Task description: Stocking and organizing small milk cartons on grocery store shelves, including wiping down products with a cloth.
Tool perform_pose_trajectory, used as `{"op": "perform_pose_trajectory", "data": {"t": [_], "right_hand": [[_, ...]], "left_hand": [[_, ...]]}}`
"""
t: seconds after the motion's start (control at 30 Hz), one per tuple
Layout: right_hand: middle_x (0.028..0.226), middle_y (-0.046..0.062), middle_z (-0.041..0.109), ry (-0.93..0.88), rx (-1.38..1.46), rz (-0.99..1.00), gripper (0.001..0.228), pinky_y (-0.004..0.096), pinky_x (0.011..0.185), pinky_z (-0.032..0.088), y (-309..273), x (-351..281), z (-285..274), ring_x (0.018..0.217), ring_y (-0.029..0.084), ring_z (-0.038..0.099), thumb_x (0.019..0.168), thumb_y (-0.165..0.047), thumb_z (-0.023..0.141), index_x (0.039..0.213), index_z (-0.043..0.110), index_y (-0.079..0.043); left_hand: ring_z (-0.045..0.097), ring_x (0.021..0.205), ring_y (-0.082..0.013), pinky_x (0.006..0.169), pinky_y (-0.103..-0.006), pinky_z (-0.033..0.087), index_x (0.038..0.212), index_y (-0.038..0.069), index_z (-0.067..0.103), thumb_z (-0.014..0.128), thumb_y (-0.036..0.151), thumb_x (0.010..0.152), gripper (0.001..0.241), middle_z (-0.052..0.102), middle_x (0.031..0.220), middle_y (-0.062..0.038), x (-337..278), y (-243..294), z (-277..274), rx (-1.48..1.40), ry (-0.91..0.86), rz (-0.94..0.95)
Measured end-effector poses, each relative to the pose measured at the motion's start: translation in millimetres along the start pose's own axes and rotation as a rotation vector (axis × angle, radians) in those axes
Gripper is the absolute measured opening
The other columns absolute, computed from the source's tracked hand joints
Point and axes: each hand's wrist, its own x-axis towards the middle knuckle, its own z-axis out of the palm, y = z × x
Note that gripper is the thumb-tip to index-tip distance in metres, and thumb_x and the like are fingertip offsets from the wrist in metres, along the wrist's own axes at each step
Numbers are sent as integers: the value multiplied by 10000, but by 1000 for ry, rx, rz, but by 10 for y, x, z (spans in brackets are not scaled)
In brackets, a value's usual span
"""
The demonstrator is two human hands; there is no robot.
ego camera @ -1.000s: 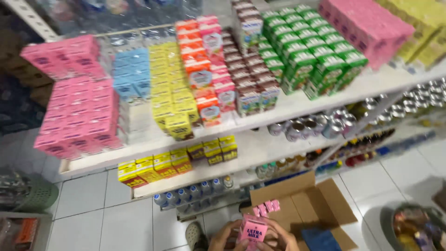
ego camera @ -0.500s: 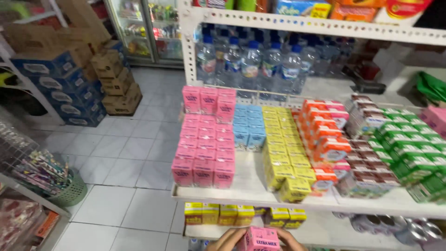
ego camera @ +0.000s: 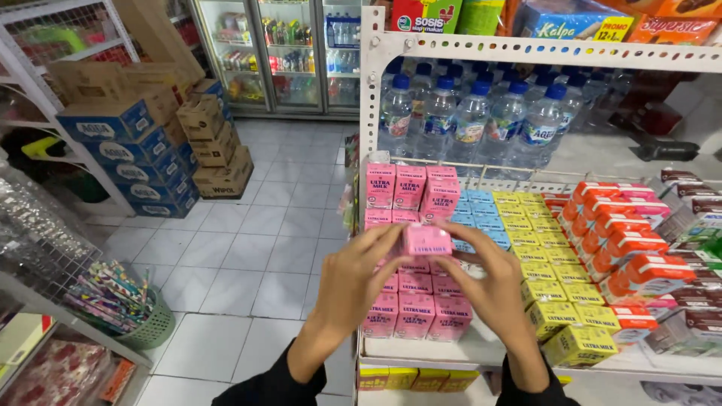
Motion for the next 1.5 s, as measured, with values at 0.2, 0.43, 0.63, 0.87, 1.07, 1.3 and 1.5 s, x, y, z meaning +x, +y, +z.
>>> {"op": "perform_pose_trajectory", "data": {"t": [0.2,0.43,0.63,0.87,1.07,1.3,1.5], "right_hand": [[1260,135,702,6,-25,-36,474,329,879,602,273,562,153,1088,213,748,859,-9,758,1316,644,-49],[1188,102,725,25,-304,-231,500,398,903,572,536,652,265,1088,296,693,802,-132,825,1281,691,-83],[1188,72,727,66,-435,-276,505,448,1025,472,744,603,306,1190,312,602,783,-183,842,1267,711,-117],[1256,78,713,70,-469,-297,522,474,1141,405,875,622,262,1273,336,577,780,-194,839,1280,706,-126],[1508,226,457,-32,-220,-170,730,507,1112,367,864,618,49,1354,437,449,773,-194,830,1433,557,-41],[1532,139,509,-49,-128,58,574,369,904,602,976,598,62,1168,302,689,858,-100,777,1405,614,-170],[1522,127,511,-50,-72,87,564,362,883,588,963,620,57,1153,260,694,847,-37,769,1380,637,-167]], "left_hand": [[714,944,-352,752,-408,563,1293,7,656,745,231,914,449,717,1167,-139,371,-495,381,-62,70,-84],[731,972,-343,778,-402,576,1288,-21,635,741,157,897,442,715,1137,-164,390,-752,606,-115,76,-189],[750,1033,-312,844,-361,612,1316,-30,609,704,119,933,422,719,1162,-185,391,-849,712,-268,5,-211],[753,994,-317,814,-370,605,1313,-25,606,716,125,914,440,722,1142,-191,423,-871,800,-208,-26,-244],[751,967,-322,793,-382,587,1326,-10,613,722,123,909,451,731,1126,-183,446,-862,792,-190,-17,-238],[749,938,-336,776,-402,582,1325,-27,614,717,142,918,452,740,1079,-207,438,-925,872,-162,-3,-226],[746,902,-354,747,-415,575,1322,-42,617,702,166,948,436,744,1016,-222,399,-967,967,-122,34,-210]]}}
